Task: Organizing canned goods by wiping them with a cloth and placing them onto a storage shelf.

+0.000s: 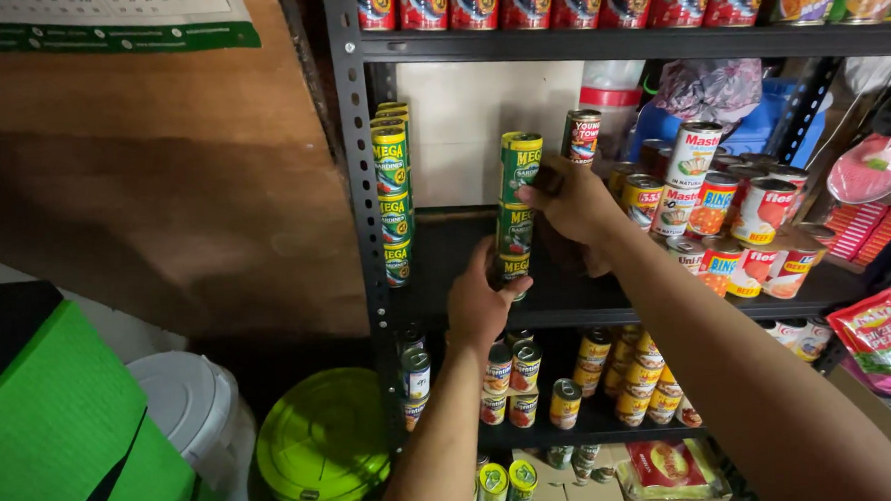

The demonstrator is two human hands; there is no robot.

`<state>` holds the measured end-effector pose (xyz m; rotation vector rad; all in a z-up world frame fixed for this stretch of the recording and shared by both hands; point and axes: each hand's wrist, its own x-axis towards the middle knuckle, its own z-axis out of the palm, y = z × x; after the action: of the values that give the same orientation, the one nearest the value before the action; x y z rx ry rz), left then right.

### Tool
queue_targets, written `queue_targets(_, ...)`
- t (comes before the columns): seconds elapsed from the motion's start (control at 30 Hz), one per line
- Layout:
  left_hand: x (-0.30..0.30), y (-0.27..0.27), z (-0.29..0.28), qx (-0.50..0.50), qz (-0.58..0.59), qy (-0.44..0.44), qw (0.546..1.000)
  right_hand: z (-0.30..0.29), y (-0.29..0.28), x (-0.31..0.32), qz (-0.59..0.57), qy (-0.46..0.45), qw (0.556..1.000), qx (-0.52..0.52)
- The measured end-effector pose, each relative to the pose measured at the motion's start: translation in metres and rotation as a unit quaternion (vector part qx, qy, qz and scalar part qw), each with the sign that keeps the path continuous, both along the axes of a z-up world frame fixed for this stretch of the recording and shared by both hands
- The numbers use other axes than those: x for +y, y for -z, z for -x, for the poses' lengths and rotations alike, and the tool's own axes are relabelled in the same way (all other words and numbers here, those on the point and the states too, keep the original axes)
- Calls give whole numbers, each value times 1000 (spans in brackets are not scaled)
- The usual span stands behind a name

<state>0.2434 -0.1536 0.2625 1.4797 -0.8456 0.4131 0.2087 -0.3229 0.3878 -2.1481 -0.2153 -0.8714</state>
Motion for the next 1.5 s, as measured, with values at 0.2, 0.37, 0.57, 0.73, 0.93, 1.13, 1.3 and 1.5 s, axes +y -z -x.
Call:
queue_targets(0.2,3,-5,8,14,-32,-43,998,18,-7,17,-6,50,998,32)
queue_targets(0.37,2,-3,6,7,-30,-32,999,17,-1,16,-12,35,999,5)
queue_targets(0.57,7,-4,8,-2,-76,-87,993,14,31,14,-83,-107,991,-15)
queue_targets(0.73,6,-6,7,-18,-98,-125,987,11,81,6,-95,-207,974,14)
queue_targets(0.93,12,-13,19,14,-111,-115,987,24,94,19,-163,-75,982,60)
queue_targets(1.13,11,-15,17,30,-132,-125,983,12,103,14,-152,-83,984,38)
queue_targets(1.3,12,-14,17,13,-142,-132,981,7,108,15,-190,-114,975,31)
queue_targets(1.5,7,-8,11,22,-172,-139,975,2,127,6,-206,-157,964,59)
